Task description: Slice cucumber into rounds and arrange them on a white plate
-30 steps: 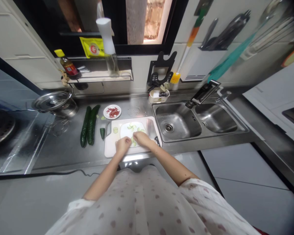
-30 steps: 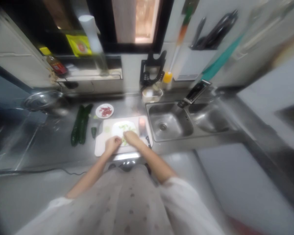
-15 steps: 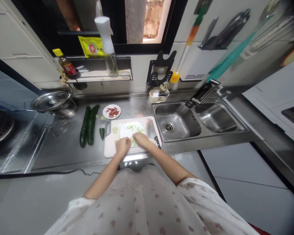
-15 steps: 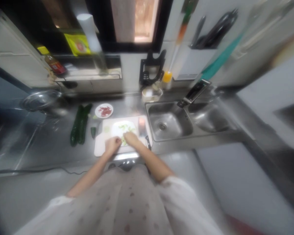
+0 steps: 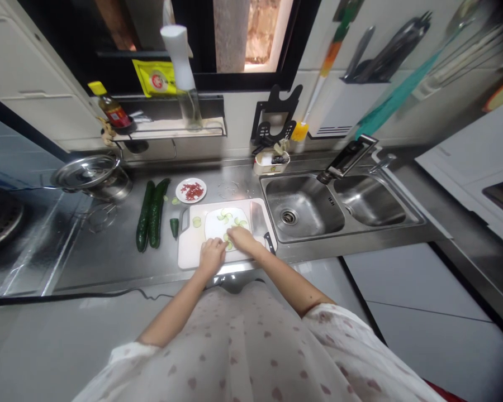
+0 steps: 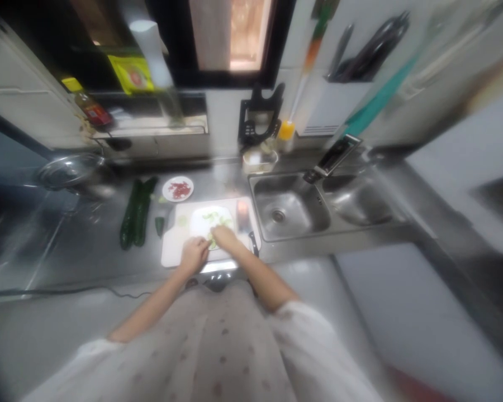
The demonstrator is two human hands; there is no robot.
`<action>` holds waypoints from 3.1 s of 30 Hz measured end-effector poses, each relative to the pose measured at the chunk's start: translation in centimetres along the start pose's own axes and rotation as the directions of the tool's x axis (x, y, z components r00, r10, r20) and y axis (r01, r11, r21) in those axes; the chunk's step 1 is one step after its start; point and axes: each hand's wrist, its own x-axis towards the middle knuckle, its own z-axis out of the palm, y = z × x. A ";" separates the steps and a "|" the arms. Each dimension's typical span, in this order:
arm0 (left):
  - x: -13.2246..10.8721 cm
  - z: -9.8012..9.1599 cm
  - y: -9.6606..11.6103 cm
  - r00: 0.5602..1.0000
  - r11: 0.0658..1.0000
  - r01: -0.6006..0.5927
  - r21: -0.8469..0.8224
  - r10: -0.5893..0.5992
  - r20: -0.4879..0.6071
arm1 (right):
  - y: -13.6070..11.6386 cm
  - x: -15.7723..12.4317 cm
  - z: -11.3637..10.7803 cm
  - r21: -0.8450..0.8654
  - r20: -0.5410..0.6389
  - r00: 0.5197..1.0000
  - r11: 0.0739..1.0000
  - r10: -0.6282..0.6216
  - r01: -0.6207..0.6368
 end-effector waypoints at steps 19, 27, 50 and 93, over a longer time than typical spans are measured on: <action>0.3 -0.2 -0.3 0.994 0.999 0.010 -0.040 -0.005 0.111 | -0.4 -2.4 -0.1 0.061 -0.008 0.981 0.980 0.193 -0.192; 0.4 -0.7 0.0 0.995 0.999 0.009 -0.036 -0.005 0.104 | -0.7 -2.6 0.9 0.039 -0.043 0.980 0.980 0.196 -0.195; 0.9 -2.5 0.5 0.990 1.000 0.002 -0.006 -0.002 0.138 | -0.1 -2.9 1.6 0.131 -0.136 0.973 0.977 0.187 -0.169; 5.7 -2.3 -8.5 0.776 0.773 0.626 -0.098 -0.631 -0.020 | 0.9 -6.3 3.5 0.502 -0.577 0.759 0.864 0.302 0.038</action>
